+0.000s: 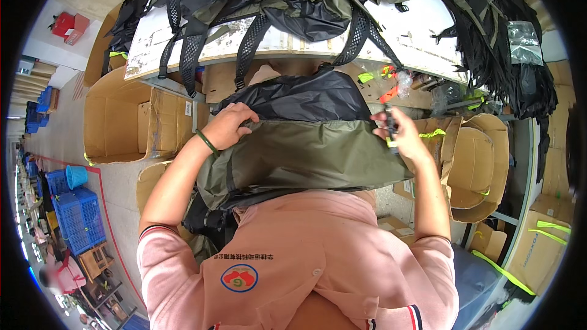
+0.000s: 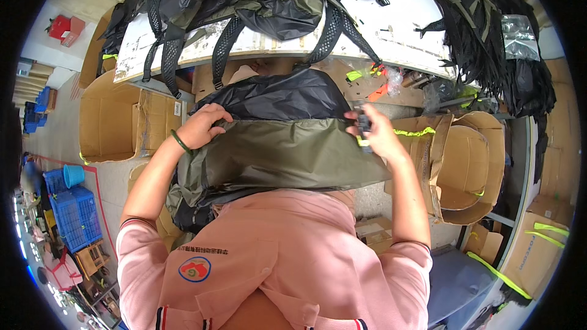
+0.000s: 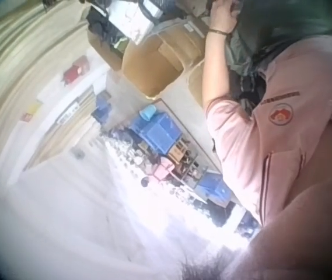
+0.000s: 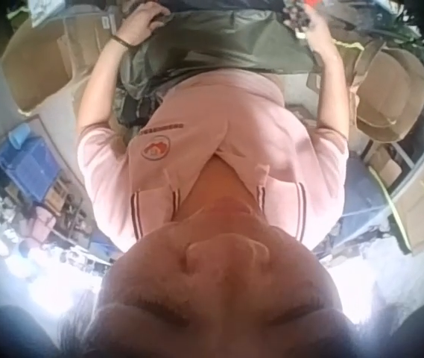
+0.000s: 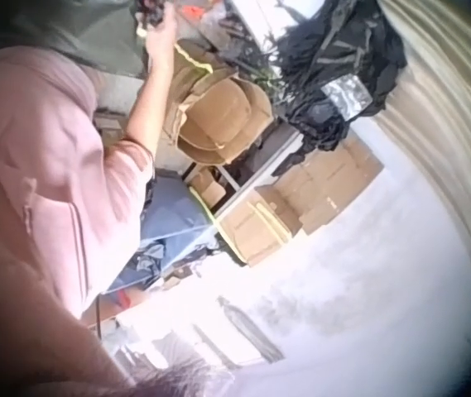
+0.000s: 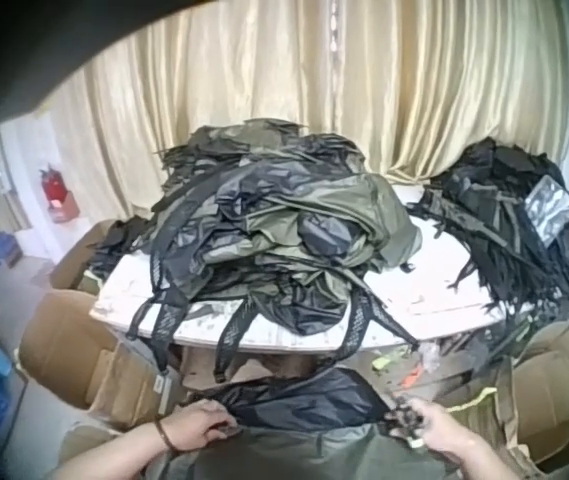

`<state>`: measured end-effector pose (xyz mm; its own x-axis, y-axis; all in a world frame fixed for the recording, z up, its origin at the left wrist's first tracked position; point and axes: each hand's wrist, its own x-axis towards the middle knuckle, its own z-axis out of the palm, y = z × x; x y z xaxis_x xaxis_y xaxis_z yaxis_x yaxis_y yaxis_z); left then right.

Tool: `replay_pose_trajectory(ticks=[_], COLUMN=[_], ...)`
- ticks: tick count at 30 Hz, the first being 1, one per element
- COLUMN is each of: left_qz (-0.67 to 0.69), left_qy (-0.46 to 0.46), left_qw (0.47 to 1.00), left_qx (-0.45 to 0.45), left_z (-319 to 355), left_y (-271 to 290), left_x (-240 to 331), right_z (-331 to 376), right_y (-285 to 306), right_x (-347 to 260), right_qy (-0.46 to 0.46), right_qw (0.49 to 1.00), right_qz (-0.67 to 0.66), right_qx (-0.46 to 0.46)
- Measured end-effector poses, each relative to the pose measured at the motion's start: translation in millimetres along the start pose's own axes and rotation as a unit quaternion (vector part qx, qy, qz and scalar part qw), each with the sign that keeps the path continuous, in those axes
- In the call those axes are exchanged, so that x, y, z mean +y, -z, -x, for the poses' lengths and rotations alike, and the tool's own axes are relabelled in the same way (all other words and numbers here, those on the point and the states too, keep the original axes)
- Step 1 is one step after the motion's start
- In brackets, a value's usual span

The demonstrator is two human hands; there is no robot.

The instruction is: The person is using scissors to trim excess straps or threads from several green and black backpacks.

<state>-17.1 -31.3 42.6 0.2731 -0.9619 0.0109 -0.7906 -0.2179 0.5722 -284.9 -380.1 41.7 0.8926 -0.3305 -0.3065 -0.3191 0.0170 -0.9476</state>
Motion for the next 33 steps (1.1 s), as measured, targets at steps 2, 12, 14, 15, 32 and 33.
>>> replay_pose_trajectory(ticks=[2, 12, 14, 15, 32, 33], left_qz=[0.047, 0.310, 0.303, 0.294, 0.052, 0.069], left_qy=[0.066, 0.240, 0.230, 0.221, 0.105, 0.090], left_qw=[0.996, 0.919, 0.924, 0.930, 0.993, 0.993], left_qx=[-0.036, -0.038, -0.031, -0.021, -0.001, 0.028], left_z=[-5, 11, 12, 13, 20, 21], left_y=[-5, -28, -29, -29, -33, -28], left_x=[-5, -61, -61, -62, -38, -37], right_z=[-13, -34, -29, -28, -15, -14], right_y=[-18, -6, -3, 0, 31, 33], right_x=[1, 5, -4, -4, 47, 51], right_qy=[0.103, -0.031, -0.038, -0.050, -0.006, -0.004], right_qw=[0.976, 0.997, 0.999, 0.998, 0.977, 0.979], right_qz=[0.188, 0.052, 0.007, 0.003, 0.213, 0.202], right_qx=[-0.021, -0.042, -0.036, -0.038, 0.009, 0.025])
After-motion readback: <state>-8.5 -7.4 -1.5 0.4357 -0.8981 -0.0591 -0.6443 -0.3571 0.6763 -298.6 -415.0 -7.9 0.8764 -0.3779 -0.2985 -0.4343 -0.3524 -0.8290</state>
